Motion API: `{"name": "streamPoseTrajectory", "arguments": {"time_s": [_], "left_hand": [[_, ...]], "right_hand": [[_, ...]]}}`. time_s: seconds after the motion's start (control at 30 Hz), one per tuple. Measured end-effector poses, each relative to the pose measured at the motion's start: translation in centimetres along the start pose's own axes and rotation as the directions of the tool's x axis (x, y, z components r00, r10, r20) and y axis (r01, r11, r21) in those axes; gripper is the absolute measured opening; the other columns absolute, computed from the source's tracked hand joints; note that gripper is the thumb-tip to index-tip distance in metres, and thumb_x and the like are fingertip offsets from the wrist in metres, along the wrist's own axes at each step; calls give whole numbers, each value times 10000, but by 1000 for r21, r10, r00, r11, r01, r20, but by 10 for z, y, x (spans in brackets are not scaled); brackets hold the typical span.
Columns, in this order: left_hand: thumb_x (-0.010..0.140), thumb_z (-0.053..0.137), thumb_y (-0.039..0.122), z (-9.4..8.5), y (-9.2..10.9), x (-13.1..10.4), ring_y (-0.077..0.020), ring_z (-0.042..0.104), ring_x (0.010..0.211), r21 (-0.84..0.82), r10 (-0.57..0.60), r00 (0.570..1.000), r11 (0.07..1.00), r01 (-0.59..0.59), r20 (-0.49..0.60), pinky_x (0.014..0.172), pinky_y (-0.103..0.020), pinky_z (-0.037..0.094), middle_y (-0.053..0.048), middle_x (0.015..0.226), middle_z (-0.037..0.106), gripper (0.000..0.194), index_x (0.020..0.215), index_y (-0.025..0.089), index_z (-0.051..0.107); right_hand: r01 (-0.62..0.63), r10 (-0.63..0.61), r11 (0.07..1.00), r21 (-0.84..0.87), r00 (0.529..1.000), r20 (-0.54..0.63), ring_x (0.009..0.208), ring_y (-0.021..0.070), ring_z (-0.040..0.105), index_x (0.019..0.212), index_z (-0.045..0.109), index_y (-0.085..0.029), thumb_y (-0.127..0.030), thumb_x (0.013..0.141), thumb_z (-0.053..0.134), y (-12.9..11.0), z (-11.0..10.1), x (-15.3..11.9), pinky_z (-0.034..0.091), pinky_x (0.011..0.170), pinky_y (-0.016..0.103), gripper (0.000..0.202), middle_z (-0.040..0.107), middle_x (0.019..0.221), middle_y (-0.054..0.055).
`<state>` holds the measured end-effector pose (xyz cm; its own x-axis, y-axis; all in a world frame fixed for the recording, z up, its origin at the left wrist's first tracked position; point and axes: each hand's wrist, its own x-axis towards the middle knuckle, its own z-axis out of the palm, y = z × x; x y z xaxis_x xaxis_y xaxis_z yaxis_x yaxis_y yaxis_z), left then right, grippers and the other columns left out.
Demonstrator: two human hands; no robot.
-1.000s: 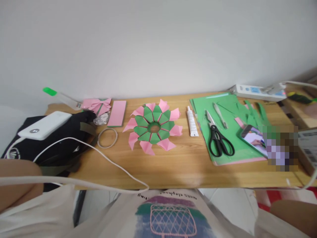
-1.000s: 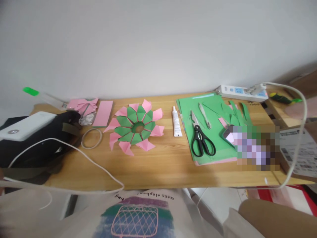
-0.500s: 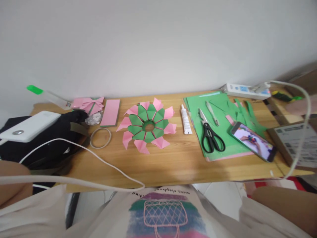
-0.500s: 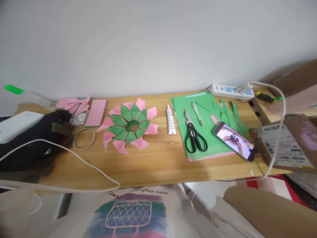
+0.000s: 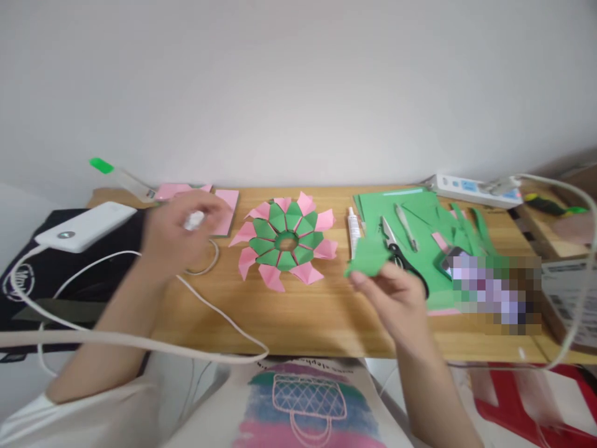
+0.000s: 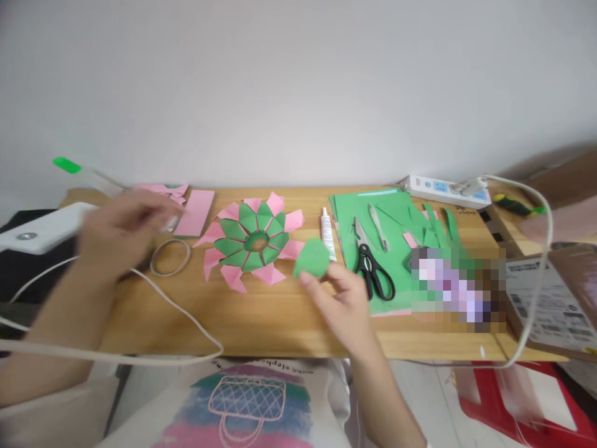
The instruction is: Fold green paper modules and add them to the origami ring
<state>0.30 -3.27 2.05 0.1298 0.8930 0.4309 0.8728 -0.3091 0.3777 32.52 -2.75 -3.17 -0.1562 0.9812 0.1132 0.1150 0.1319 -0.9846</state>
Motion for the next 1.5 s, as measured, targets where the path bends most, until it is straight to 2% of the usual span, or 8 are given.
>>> {"name": "streamPoseTrajectory", "arguments": {"time_s": [0.07, 0.1, 0.2, 0.33, 0.5, 0.77, 1.03, 1.5], "left_hand": [[949, 542, 386, 18, 14, -9, -178, 637, 951, -88, 140, 973, 988, -126, 185, 873, -354, 517, -35, 1024, 699, 221, 990, 212, 672], [934, 565, 395, 28, 21, -13, -193, 628, 1002, -150, 246, 919, 967, -208, 310, 938, -378, 483, -34, 1054, 702, 212, 978, 223, 680], [903, 609, 382, 54, 39, -23, -217, 616, 985, -133, 238, 885, 971, -201, 401, 886, -375, 465, -55, 1055, 701, 214, 998, 203, 675], [931, 531, 227, 70, 44, -27, -226, 613, 934, -47, 125, 919, 992, -115, 375, 832, -382, 432, -48, 964, 721, 161, 932, 192, 688], [912, 542, 203, 76, 39, -17, -227, 622, 868, -67, 46, 949, 997, -26, 313, 803, -375, 432, -50, 871, 730, 163, 873, 182, 699], [866, 573, 218, 84, 27, 6, -176, 659, 770, -122, -19, 971, 991, 49, 237, 710, -280, 479, -22, 823, 743, 150, 847, 201, 720], [846, 531, 235, 89, 26, 11, -188, 666, 800, -201, -50, 964, 974, 105, 262, 720, -289, 491, -33, 852, 740, 177, 807, 195, 699], [798, 600, 404, 91, 40, 11, -179, 669, 767, -373, -207, 956, 887, 274, 210, 605, -256, 571, -34, 886, 722, 228, 832, 198, 692]], "right_hand": [[-74, 67, 997, 26, 978, 197, 568, 120, 508, 649, 604, -186, -391, 812, 682, 6, 26, 0, 404, 529, 252, 273, 561, 598, -13], [-87, 78, 996, 31, 969, 236, 561, 118, 489, 640, 591, -187, -410, 817, 663, 8, 35, 1, 388, 518, 250, 293, 547, 592, -13], [-65, 65, 998, -7, 964, 257, 549, 117, 451, 647, 571, -197, -449, 834, 608, 13, 52, 3, 355, 493, 246, 317, 522, 587, -15], [2, 17, 997, -78, 969, 245, 549, 118, 436, 645, 546, -202, -396, 850, 577, 20, 56, 10, 343, 503, 249, 284, 492, 582, -20], [163, -121, 968, -189, 969, 217, 540, 120, 402, 579, 469, -209, -301, 836, 576, 20, 58, 34, 303, 521, 266, 293, 425, 559, -34], [441, -381, 861, -255, 889, 252, 744, 196, 481, 569, 494, -222, -269, 822, 578, 17, 67, 72, 377, 705, 342, 271, 510, 672, 18], [472, -430, 845, -251, 879, 206, 802, 219, 522, 582, 383, -238, -279, 840, 560, 38, 70, 66, 421, 764, 382, 316, 541, 683, 29], [424, -402, 894, -146, 902, 158, 1009, 238, 530, 623, 466, -236, -305, 846, 592, 44, 66, 70, 413, 936, 426, 265, 613, 859, 56]]}}
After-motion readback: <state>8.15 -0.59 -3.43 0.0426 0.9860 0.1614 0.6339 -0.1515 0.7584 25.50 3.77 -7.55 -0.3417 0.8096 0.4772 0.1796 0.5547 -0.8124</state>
